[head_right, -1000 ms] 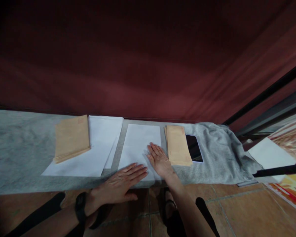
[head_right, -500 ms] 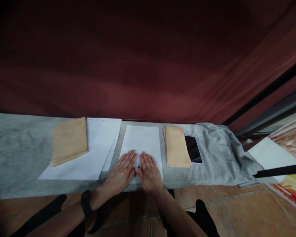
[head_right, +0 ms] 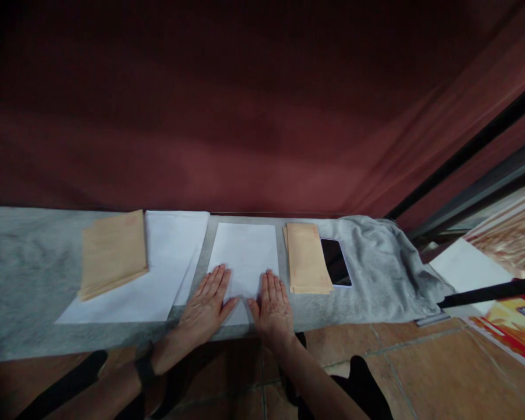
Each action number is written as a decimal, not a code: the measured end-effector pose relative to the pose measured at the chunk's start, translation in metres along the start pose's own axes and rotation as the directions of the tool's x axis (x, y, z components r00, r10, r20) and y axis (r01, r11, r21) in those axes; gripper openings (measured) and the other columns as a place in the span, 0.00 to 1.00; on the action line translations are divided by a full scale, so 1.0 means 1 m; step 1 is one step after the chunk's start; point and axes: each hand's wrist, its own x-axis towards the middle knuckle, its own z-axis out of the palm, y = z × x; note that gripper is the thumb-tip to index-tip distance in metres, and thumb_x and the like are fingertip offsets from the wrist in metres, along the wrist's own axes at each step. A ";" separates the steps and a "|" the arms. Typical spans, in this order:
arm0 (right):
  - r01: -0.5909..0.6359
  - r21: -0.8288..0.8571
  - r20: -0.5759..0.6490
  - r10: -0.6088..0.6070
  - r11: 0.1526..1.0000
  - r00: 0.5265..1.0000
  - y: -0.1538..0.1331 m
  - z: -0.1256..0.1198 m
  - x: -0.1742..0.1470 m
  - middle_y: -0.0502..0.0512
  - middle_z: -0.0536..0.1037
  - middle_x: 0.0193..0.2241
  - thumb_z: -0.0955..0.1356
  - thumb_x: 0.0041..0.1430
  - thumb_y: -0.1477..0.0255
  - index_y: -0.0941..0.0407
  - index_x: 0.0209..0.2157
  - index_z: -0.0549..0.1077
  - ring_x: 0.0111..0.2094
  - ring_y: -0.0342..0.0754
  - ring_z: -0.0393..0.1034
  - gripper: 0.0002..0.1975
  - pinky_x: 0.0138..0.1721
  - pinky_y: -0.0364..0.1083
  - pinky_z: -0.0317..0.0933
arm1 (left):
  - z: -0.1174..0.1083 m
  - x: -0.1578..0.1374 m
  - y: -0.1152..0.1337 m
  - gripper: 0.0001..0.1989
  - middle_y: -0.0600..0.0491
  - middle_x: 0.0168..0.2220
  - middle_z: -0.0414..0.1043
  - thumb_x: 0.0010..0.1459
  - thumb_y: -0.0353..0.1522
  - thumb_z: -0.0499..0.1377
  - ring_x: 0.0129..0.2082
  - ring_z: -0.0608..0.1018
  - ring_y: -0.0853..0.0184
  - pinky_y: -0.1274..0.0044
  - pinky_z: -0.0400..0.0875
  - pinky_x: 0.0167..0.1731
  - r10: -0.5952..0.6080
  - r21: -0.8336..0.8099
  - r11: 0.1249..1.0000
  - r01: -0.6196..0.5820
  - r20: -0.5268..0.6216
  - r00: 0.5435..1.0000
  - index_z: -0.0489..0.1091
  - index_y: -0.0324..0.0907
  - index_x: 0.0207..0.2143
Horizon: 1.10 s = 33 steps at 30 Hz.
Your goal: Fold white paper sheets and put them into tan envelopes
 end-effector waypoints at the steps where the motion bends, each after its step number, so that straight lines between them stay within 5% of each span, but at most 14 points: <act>1: 0.000 -0.007 -0.002 0.000 1.000 1.000 0.001 -0.001 -0.001 0.71 0.58 0.66 0.59 0.71 0.59 0.66 0.68 0.51 0.67 0.61 0.53 0.34 0.64 0.60 0.55 | 0.000 0.000 0.000 0.34 0.36 0.68 0.53 0.67 0.46 0.46 0.69 0.56 0.54 0.61 0.56 0.65 -0.004 -0.002 1.000 0.004 -0.005 1.000 0.54 0.31 0.66; 20: 0.029 -0.117 0.006 -0.028 0.993 1.000 0.010 -0.019 -0.034 0.72 0.56 0.67 0.59 0.70 0.58 0.66 0.70 0.42 0.67 0.62 0.54 0.38 0.63 0.59 0.56 | 0.000 0.001 0.000 0.35 0.36 0.67 0.54 0.68 0.48 0.45 0.69 0.56 0.55 0.62 0.56 0.65 -0.022 0.016 1.000 0.021 0.021 1.000 0.56 0.30 0.65; 33: 0.041 -0.128 0.035 -0.037 0.991 0.999 0.032 -0.033 -0.036 0.70 0.55 0.68 0.59 0.70 0.59 0.65 0.70 0.45 0.68 0.63 0.49 0.36 0.65 0.62 0.51 | 0.000 0.001 -0.002 0.37 0.35 0.67 0.55 0.66 0.48 0.47 0.68 0.58 0.54 0.61 0.56 0.65 -0.004 0.004 1.000 0.004 0.018 1.000 0.51 0.30 0.67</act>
